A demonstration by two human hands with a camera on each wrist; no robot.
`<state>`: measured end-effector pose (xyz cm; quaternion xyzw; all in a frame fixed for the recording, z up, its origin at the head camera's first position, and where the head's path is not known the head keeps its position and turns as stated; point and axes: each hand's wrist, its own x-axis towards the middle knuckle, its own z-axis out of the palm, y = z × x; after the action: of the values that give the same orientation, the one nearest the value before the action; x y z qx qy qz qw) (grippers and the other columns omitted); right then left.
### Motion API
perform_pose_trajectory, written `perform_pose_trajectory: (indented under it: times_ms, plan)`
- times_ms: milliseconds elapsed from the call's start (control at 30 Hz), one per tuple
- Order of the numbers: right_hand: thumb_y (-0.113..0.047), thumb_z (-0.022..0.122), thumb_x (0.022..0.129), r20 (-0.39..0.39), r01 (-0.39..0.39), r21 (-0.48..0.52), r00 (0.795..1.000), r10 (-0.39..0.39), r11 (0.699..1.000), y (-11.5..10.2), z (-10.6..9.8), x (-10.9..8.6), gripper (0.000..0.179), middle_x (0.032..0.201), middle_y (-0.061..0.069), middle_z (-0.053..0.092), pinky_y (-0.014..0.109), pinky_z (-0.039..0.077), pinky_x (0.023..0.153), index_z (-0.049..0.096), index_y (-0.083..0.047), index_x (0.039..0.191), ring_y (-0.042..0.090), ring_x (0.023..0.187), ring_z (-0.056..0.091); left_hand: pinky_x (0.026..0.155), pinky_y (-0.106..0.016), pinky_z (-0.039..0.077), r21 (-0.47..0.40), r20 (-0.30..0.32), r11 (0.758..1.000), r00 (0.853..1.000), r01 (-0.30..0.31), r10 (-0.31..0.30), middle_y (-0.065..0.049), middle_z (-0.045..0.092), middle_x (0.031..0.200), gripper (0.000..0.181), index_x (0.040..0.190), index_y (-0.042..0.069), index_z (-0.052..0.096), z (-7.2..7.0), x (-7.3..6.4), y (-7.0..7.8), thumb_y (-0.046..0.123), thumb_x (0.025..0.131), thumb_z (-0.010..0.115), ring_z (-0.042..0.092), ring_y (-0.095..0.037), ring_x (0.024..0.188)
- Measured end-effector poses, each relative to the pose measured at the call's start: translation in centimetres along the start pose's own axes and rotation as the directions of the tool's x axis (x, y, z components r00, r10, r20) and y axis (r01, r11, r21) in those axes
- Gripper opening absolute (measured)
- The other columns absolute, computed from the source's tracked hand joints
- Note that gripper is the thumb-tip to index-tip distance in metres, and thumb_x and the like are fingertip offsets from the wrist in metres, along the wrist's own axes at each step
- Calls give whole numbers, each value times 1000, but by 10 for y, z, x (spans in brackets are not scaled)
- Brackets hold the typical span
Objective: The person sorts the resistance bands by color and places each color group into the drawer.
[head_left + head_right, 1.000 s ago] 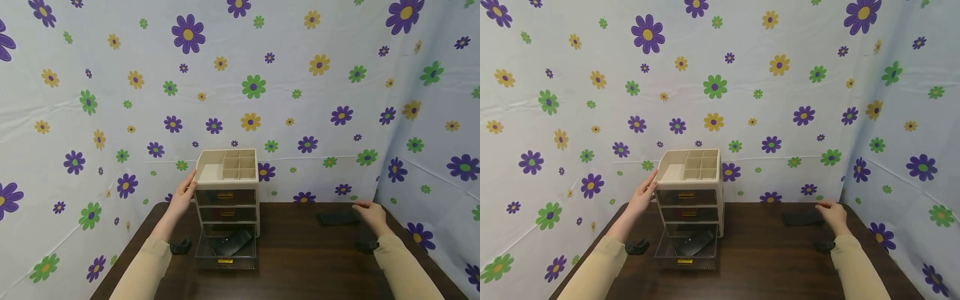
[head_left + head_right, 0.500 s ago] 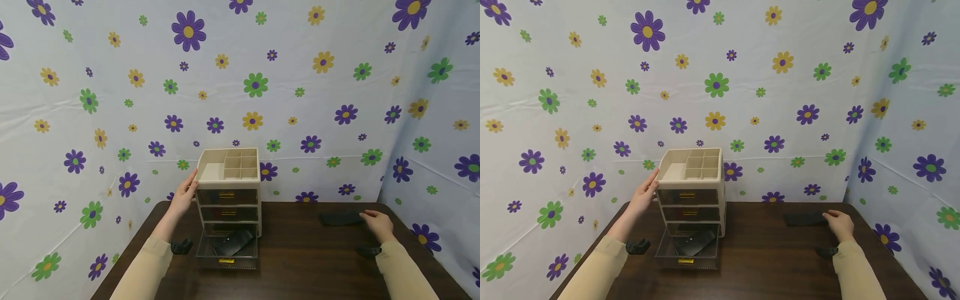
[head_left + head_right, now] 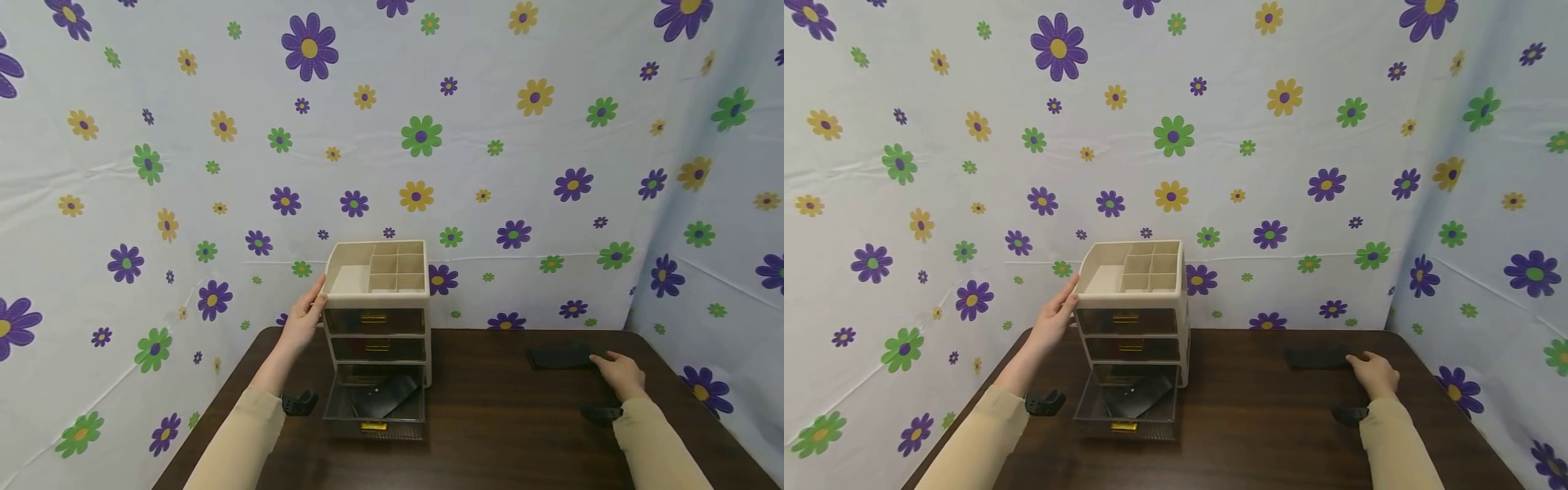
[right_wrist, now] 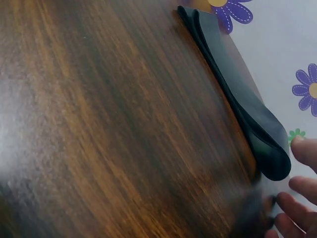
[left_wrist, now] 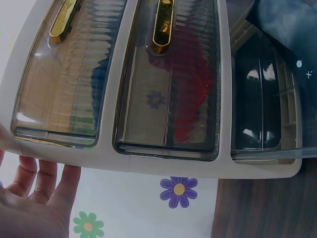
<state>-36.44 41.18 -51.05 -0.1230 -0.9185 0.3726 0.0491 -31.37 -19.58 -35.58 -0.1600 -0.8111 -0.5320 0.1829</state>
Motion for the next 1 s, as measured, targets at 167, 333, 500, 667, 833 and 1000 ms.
perform_pose_trajectory:
  times_ms: [167,333,500,667,833,1000]
  plan:
    - [-42,42,100,29,31,-80,999,-29,996,3,0,3,75,138,43,28,65,15,100,30,24,135,59,123,28,90,-53,49,10,-8,1000,1000,9,-9,-21,29,154,49,153,14,31,0,5,-21,23,105,42,49,-40,117]
    - [-50,40,99,76,19,-81,997,-13,997,3,0,5,83,139,45,24,69,18,98,27,22,138,63,121,22,89,-52,50,-3,-9,1000,1000,-5,5,-19,30,154,50,153,16,32,0,7,-23,25,105,43,50,-38,116]
    - [-55,42,96,95,-30,-48,995,34,998,0,2,3,85,142,45,18,75,23,92,27,16,141,66,119,16,91,-54,48,-19,0,1000,1000,9,-9,-18,29,154,50,153,16,31,0,9,-24,24,105,43,49,-39,118]
    - [-51,43,98,72,-27,-4,997,27,1000,-2,4,2,79,143,44,20,73,19,97,32,15,140,65,122,16,93,-56,46,-34,7,999,1000,4,-4,-16,27,156,50,153,16,32,2,10,-22,24,105,44,46,-41,122]
    - [-45,44,99,16,-43,121,999,42,992,-4,8,4,71,144,40,25,65,19,104,39,14,138,58,128,22,91,-54,48,-17,4,1000,1000,10,-10,-16,28,156,50,153,17,31,2,10,-22,26,105,44,48,-41,120]
    - [-44,49,98,-18,-36,235,999,41,971,-7,10,4,69,142,39,28,63,24,104,42,13,136,56,128,25,89,-55,49,-23,1,1000,1000,14,-14,-16,28,155,51,153,18,31,1,9,-24,27,105,44,50,-39,117]
